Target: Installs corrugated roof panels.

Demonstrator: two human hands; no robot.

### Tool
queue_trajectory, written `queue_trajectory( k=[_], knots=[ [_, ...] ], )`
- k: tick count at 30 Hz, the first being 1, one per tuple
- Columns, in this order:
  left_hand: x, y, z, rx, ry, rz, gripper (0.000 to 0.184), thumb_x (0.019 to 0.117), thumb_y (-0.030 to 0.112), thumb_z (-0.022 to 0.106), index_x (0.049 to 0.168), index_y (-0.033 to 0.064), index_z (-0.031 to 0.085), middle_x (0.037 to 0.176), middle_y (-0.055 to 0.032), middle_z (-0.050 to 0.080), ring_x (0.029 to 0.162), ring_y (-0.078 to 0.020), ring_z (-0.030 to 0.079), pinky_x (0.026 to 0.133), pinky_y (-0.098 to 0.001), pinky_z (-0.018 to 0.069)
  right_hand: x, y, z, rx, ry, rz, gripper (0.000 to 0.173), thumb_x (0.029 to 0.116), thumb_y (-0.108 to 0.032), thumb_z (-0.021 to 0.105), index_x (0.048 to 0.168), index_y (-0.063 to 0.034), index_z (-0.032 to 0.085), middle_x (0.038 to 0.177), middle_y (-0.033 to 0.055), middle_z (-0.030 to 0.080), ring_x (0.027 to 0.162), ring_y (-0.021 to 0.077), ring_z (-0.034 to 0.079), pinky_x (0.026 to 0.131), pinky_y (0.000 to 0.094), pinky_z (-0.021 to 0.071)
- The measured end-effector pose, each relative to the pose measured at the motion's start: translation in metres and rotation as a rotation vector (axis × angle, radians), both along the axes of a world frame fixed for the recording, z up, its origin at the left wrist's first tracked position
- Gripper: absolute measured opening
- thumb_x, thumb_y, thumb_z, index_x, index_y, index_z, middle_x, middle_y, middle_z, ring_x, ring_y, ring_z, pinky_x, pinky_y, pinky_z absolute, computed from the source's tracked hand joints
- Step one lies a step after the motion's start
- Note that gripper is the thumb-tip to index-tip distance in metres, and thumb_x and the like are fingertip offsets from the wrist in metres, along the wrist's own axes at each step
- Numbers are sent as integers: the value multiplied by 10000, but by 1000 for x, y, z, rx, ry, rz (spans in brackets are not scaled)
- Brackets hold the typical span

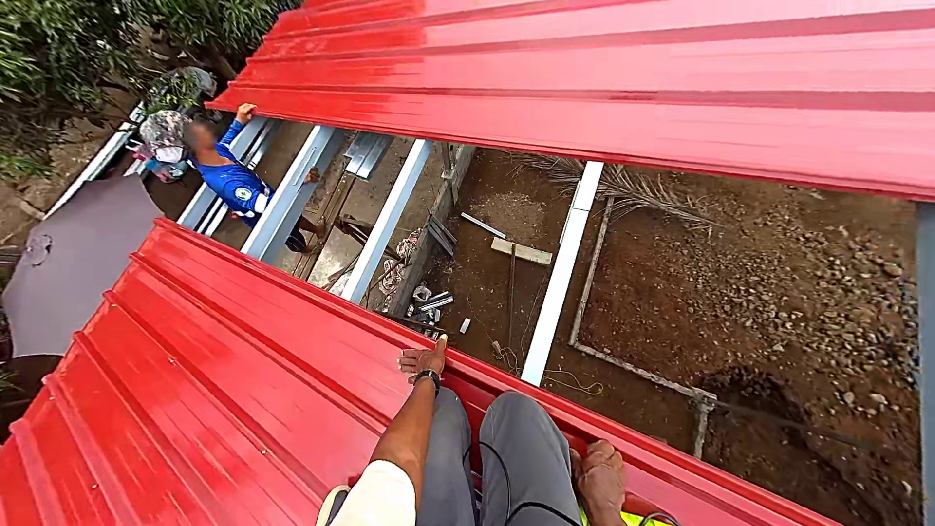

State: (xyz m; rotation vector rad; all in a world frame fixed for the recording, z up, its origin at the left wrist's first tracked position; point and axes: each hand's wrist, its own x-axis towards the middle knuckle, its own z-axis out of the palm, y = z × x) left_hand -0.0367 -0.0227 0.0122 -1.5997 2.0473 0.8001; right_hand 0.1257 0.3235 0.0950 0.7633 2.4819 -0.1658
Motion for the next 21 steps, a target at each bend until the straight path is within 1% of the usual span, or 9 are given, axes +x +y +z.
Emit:
queue_trajectory(
  k=[4, 6, 8, 11, 14, 16, 18, 19, 21],
  knots=[
    [-16, -10, -2, -71, 32, 203, 1393, 703, 940, 562, 1636, 21, 86, 1669, -321, 11, 1533, -518, 90, 1117, -772, 231, -3, -4, 14, -46, -18, 2, 614, 924, -397, 725, 1287, 75, 573, 1330, 326, 572, 1289, 444, 563, 1038, 540, 498],
    [-24, -7, -8, -127, 17, 260, 1369, 712, 930, 567, 1650, 70, 63, 1671, -317, 29, 1533, -520, 90, 1109, -780, 221, -8, -8, 23, -52, -50, 3, 610, 933, -389, 709, 1302, 77, 572, 1335, 321, 574, 1297, 434, 559, 1048, 529, 488],
    [-25, -3, -20, -200, 8, 261, 1349, 715, 885, 632, 1654, 104, 60, 1672, -305, 58, 1539, -509, 88, 1108, -795, 206, -9, -11, 25, -46, -55, 15, 606, 935, -387, 720, 1296, 78, 578, 1335, 322, 576, 1302, 436, 554, 1053, 522, 483],
    [-25, 2, -30, -271, -39, 228, 1302, 739, 837, 656, 1655, 122, 68, 1667, -297, 100, 1541, -495, 110, 1087, -797, 238, -9, -7, 28, -83, -72, 34, 573, 923, -384, 731, 1251, 72, 618, 1335, 315, 583, 1311, 429, 549, 1067, 523, 472],
    [-24, 2, -37, -314, -66, 221, 1255, 763, 806, 645, 1655, 129, 78, 1674, -287, 95, 1548, -483, 90, 1092, -801, 214, -24, 8, 38, -236, -159, 61, 498, 978, -419, 641, 1159, 43, 681, 1261, 278, 651, 1231, 416, 615, 1032, 577, 492],
    [-25, 3, -38, -331, -67, 230, 1232, 769, 776, 657, 1654, 127, 97, 1676, -280, 99, 1553, -469, 93, 1091, -800, 214, -46, 12, 46, -293, -55, 66, 481, 1016, -437, 581, 1081, 26, 696, 1092, 261, 706, 1056, 423, 685, 919, 631, 524],
    [-25, 4, -38, -333, -56, 237, 1217, 774, 756, 664, 1653, 127, 105, 1673, -281, 107, 1552, -467, 96, 1091, -799, 210, -75, 5, 43, -286, 149, 61, 394, 1021, -388, 600, 992, -6, 691, 981, 237, 697, 918, 411, 690, 818, 641, 533],
    [-25, 4, -40, -331, -51, 243, 1218, 773, 748, 669, 1653, 129, 100, 1675, -278, 101, 1553, -467, 86, 1092, -804, 202, -91, 0, 37, -291, 248, 68, 346, 1010, -355, 628, 987, -15, 689, 976, 230, 687, 904, 407, 683, 803, 638, 535],
    [-24, 4, -41, -335, -37, 252, 1219, 767, 728, 689, 1653, 127, 106, 1677, -274, 102, 1554, -469, 79, 1089, -811, 193, -123, -10, 22, -295, 329, 98, 377, 998, -330, 664, 1153, 14, 671, 1136, 268, 661, 1079, 439, 650, 936, 624, 524]
  ],
)
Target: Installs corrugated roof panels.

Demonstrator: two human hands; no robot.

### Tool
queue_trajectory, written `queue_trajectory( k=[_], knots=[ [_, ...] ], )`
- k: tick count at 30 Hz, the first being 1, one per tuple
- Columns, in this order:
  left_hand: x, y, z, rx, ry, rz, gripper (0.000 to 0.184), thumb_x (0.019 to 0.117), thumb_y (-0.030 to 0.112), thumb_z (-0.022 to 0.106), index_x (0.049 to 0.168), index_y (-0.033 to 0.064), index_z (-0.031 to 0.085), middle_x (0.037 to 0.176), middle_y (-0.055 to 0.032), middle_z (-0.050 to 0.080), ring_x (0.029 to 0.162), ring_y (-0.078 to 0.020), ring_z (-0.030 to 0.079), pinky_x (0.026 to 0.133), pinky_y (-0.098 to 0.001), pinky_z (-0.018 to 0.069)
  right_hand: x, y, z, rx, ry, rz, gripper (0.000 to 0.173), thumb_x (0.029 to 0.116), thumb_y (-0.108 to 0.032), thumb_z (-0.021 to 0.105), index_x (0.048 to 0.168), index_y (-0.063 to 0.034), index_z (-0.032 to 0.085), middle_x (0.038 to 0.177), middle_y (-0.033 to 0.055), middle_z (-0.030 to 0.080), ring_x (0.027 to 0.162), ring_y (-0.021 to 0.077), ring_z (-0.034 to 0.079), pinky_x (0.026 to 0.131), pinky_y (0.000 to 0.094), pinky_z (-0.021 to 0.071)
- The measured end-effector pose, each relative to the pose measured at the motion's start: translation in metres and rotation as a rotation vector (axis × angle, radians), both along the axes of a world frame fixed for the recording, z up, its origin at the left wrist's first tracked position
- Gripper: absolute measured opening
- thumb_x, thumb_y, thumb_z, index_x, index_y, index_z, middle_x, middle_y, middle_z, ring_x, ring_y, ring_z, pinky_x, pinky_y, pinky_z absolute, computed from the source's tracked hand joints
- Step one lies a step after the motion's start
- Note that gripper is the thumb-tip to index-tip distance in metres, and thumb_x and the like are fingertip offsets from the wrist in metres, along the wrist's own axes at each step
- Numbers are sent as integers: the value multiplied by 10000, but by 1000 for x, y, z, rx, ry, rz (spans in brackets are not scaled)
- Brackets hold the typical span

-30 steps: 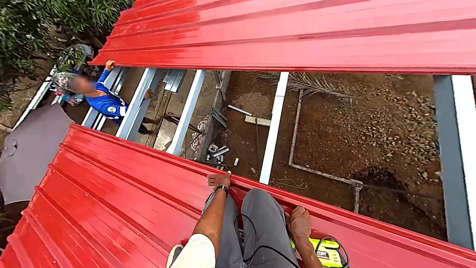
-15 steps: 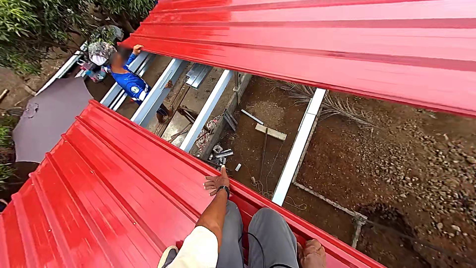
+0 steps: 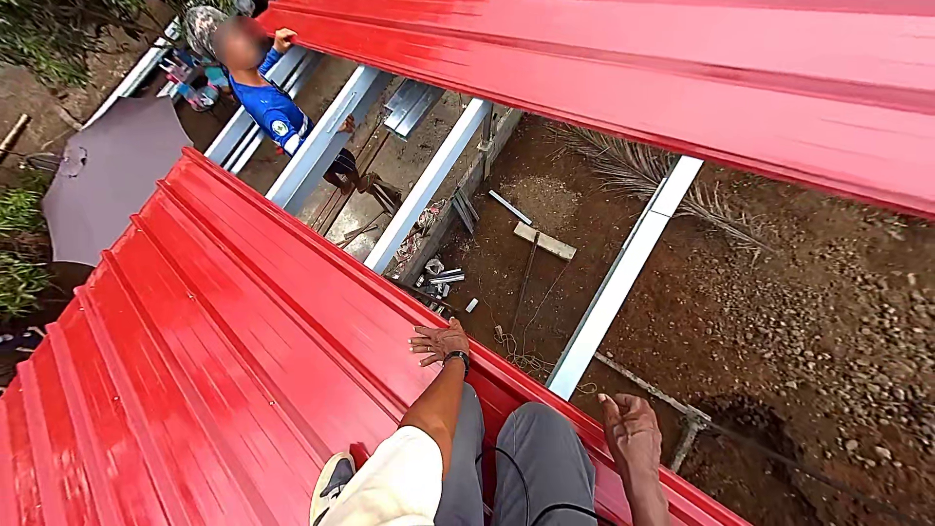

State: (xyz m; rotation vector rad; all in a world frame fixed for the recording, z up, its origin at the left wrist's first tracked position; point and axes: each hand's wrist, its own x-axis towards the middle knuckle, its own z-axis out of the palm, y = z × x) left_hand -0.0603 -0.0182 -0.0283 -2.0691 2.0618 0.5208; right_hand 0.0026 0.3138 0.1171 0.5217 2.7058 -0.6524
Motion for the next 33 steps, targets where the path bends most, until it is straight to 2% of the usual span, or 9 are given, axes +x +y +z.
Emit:
queue_trajectory(
  k=[3, 6, 11, 14, 17, 19, 22, 27, 33],
  knots=[
    [-1, 0, -1, -6, 26, 7, 1220, 761, 703, 715, 1653, 132, 110, 1679, -263, 104, 1556, -465, 70, 1085, -815, 189, -43, -19, -22, 20, -88, -14, 679, 987, -419, 671, 1426, 71, 503, 1401, 338, 530, 1327, 488, 513, 1105, 601, 434],
    [-1, 2, -1, -19, 36, 6, 1215, 759, 700, 716, 1653, 138, 116, 1691, -237, 96, 1560, -451, 74, 1086, -812, 190, -66, -35, -47, -32, -193, -90, 875, 955, -511, 680, 1523, 78, 368, 1474, 348, 461, 1370, 477, 479, 1127, 591, 416],
    [-5, 3, -4, -37, 36, 1, 1195, 763, 695, 716, 1652, 141, 141, 1686, -240, 116, 1557, -452, 88, 1082, -811, 201, -77, -53, -76, -136, -200, -182, 903, 922, -507, 722, 1492, 86, 351, 1430, 320, 509, 1327, 418, 541, 1105, 553, 450],
    [-3, 2, -5, -41, 38, -8, 1184, 774, 704, 696, 1653, 142, 136, 1683, -238, 136, 1556, -443, 113, 1090, -795, 214, -85, -57, -77, -106, -219, -229, 909, 898, -536, 734, 1472, 72, 378, 1389, 317, 532, 1288, 428, 563, 1066, 556, 478],
    [-3, 3, -6, -51, 47, -19, 1182, 768, 704, 698, 1648, 126, 160, 1678, -246, 140, 1551, -451, 122, 1069, -799, 242, -92, -63, -78, -100, -238, -296, 958, 885, -548, 735, 1512, 45, 321, 1361, 302, 561, 1240, 412, 605, 1030, 551, 509],
    [-4, 4, -4, -53, 37, -36, 1174, 774, 707, 690, 1645, 115, 171, 1673, -259, 145, 1549, -458, 121, 1062, -797, 253, -92, -67, -83, -104, -201, -343, 913, 892, -484, 744, 1508, 29, 307, 1286, 279, 611, 1163, 397, 653, 978, 550, 542],
    [-8, 6, -3, -61, 46, -36, 1175, 763, 694, 709, 1642, 112, 189, 1659, -277, 167, 1533, -475, 159, 1046, -795, 278, -91, -72, -94, -71, -117, -396, 784, 902, -396, 728, 1472, 7, 371, 1174, 239, 672, 1057, 382, 696, 901, 561, 569],
    [-9, 4, -2, -54, 17, -60, 1167, 789, 706, 675, 1643, 94, 166, 1660, -278, 170, 1526, -480, 184, 1047, -777, 304, -93, -79, -103, -15, -130, -438, 759, 904, -400, 707, 1481, -26, 383, 1214, 218, 668, 1076, 367, 696, 899, 553, 573],
    [-11, 1, -4, -86, 17, -54, 1163, 775, 713, 679, 1636, 95, 202, 1651, -280, 193, 1512, -489, 210, 1015, -786, 318, -97, -84, -103, 35, -164, -455, 755, 894, -413, 707, 1473, -45, 394, 1211, 214, 664, 1070, 369, 700, 879, 554, 582]
  ],
)
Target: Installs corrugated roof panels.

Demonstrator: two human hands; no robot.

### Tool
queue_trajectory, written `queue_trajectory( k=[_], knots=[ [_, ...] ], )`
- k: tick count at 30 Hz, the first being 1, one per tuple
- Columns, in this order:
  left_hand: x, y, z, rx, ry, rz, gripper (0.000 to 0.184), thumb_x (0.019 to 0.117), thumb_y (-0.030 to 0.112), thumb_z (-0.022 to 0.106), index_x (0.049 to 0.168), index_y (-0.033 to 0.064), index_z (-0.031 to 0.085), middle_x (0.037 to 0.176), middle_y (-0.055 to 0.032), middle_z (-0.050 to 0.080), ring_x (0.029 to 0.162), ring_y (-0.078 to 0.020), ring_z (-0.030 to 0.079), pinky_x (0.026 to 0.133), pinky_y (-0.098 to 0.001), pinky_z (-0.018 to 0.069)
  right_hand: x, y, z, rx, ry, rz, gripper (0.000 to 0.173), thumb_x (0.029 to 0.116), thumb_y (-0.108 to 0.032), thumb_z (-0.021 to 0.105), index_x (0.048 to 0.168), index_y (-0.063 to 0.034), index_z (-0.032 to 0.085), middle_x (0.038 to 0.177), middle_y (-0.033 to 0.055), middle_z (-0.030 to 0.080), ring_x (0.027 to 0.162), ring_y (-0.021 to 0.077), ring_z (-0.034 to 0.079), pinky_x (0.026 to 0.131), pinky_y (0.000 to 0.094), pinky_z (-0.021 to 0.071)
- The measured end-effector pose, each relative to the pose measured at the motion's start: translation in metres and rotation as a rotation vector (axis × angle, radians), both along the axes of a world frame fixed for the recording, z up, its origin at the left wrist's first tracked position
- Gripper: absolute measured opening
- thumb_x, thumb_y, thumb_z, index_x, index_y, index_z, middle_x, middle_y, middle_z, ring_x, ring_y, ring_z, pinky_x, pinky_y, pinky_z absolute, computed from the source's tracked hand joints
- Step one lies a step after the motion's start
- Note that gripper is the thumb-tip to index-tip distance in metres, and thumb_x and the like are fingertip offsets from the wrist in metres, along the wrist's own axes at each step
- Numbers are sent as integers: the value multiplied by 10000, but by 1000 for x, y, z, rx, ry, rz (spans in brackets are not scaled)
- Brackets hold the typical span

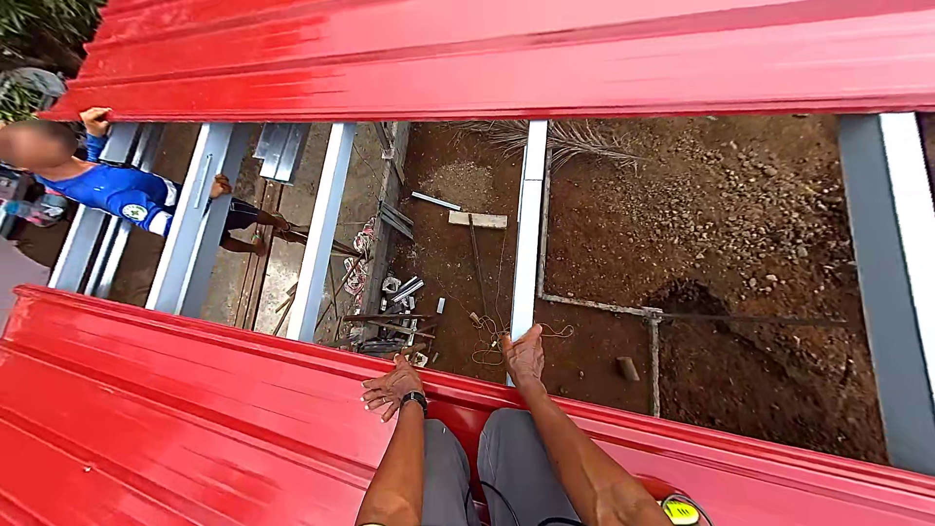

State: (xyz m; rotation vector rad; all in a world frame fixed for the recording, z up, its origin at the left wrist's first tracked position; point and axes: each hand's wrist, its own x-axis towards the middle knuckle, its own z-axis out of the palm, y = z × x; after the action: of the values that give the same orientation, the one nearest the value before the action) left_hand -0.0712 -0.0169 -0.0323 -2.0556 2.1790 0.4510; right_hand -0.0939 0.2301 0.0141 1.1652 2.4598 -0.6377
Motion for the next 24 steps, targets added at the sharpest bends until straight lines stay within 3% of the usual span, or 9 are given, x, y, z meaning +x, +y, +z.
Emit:
queue_trajectory(
  k=[7, 9, 13, 17, 24],
  knots=[
    [5, -4, -3, 13, 33, 3, 1224, 733, 780, 671, 1630, 81, 219, 1644, -296, 201, 1507, -510, 204, 1006, -808, 304, 1, -3, 0, -3, -12, -12, 766, 891, -399, 736, 1479, -45, 397, 1253, 229, 649, 1107, 383, 687, 897, 562, 576],
    [7, -9, 3, 69, 53, -3, 1235, 751, 829, 615, 1629, 60, 213, 1652, -302, 171, 1514, -514, 179, 1035, -806, 275, 1, -3, 1, -5, 6, -14, 741, 893, -385, 738, 1464, -43, 411, 1242, 231, 653, 1095, 386, 691, 887, 567, 578],
    [4, -38, 15, 124, 28, -42, 1179, 818, 876, 457, 1588, -1, 292, 1629, -320, 226, 1496, -506, 239, 1094, -745, 280, 5, -2, 1, -14, 33, -5, 754, 892, -381, 741, 1472, -35, 405, 1260, 232, 648, 1120, 392, 681, 897, 571, 575],
    [-10, -72, 8, 128, 51, -10, 1236, 801, 883, 493, 1623, 13, 185, 1657, -315, 141, 1515, -506, 186, 1118, -743, 252, 7, -3, 0, -17, 32, 6, 775, 882, -380, 759, 1478, -40, 399, 1250, 232, 653, 1107, 391, 687, 887, 573, 577],
    [-12, -66, -10, -13, -38, -36, 1183, 822, 816, 557, 1619, 21, 194, 1646, -294, 201, 1522, -470, 213, 1107, -751, 269, 13, -2, 2, -27, 53, 25, 785, 903, -375, 731, 1489, -8, 359, 1249, 269, 641, 1122, 431, 669, 906, 612, 555]
  ],
)
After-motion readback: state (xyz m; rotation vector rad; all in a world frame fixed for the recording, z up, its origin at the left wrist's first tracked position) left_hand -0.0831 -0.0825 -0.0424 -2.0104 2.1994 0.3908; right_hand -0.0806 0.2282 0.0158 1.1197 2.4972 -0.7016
